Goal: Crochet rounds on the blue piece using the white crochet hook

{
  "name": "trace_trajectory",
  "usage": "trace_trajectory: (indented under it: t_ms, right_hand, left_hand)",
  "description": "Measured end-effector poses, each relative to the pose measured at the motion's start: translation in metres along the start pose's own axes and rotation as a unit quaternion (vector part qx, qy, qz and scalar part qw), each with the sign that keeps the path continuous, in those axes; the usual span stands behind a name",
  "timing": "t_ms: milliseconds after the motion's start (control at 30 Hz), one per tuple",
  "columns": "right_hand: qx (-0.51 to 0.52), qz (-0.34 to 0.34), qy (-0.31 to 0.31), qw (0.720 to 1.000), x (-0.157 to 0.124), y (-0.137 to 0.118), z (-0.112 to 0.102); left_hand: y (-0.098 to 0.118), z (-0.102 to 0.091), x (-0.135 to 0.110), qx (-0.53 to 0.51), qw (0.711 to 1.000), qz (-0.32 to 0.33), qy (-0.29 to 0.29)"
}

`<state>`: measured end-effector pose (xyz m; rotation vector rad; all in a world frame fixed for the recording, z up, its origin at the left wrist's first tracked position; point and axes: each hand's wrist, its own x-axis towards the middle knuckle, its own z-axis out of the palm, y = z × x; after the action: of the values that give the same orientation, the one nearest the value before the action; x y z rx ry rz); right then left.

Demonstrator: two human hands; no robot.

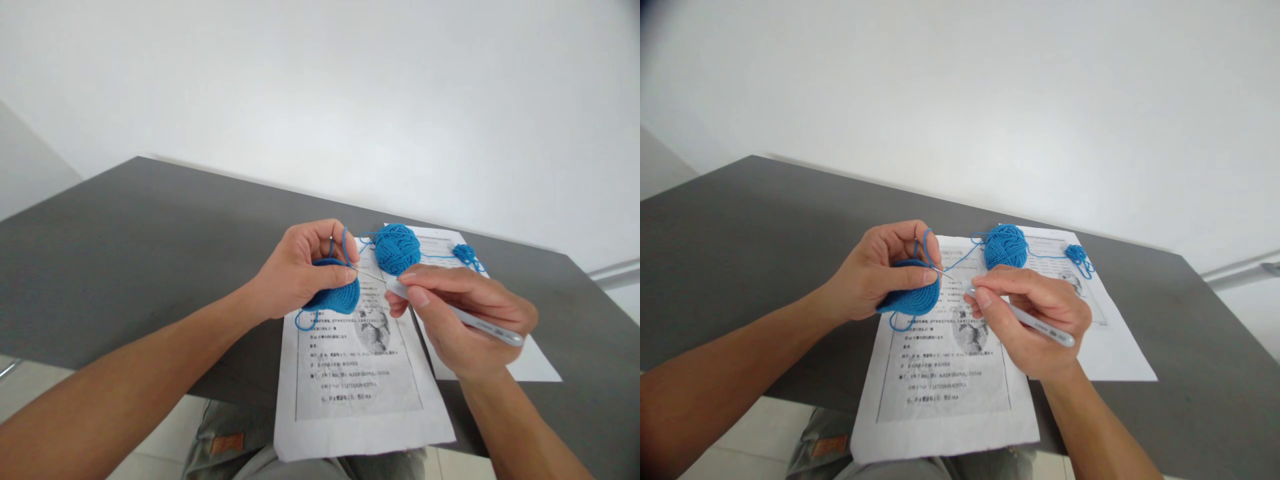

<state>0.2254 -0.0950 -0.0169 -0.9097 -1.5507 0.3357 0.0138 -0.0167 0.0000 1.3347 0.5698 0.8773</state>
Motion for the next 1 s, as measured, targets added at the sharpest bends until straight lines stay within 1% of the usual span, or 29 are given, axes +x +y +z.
trace_trajectory:
  t_ms: [433, 700, 867, 1000]
  right_hand:
    - [-0.021, -0.022, -0.01, 0.999, 0.0041, -0.0006, -0.0004]
    - [-0.068, -0.024, -0.005, 0.997, 0.0015, 0.0001, -0.0021]
    - [-0.091, -0.022, 0.0, 0.996, 0.0, -0.0016, -0.0015]
    - [-0.11, -0.031, -0.005, 0.993, 0.0004, -0.0037, -0.0003]
  left_hand:
    - [0.0027, 0.0023, -0.0013, 0.122, 0.99, 0.073, 0.008]
    - [-0.0004, 0.003, -0.0033, 0.206, 0.972, 0.112, 0.023]
    - [-0.003, 0.0035, -0.0039, 0.25, 0.961, 0.109, 0.04]
    - [-0.0051, 0.0036, -0.0044, 0.288, 0.948, 0.125, 0.049]
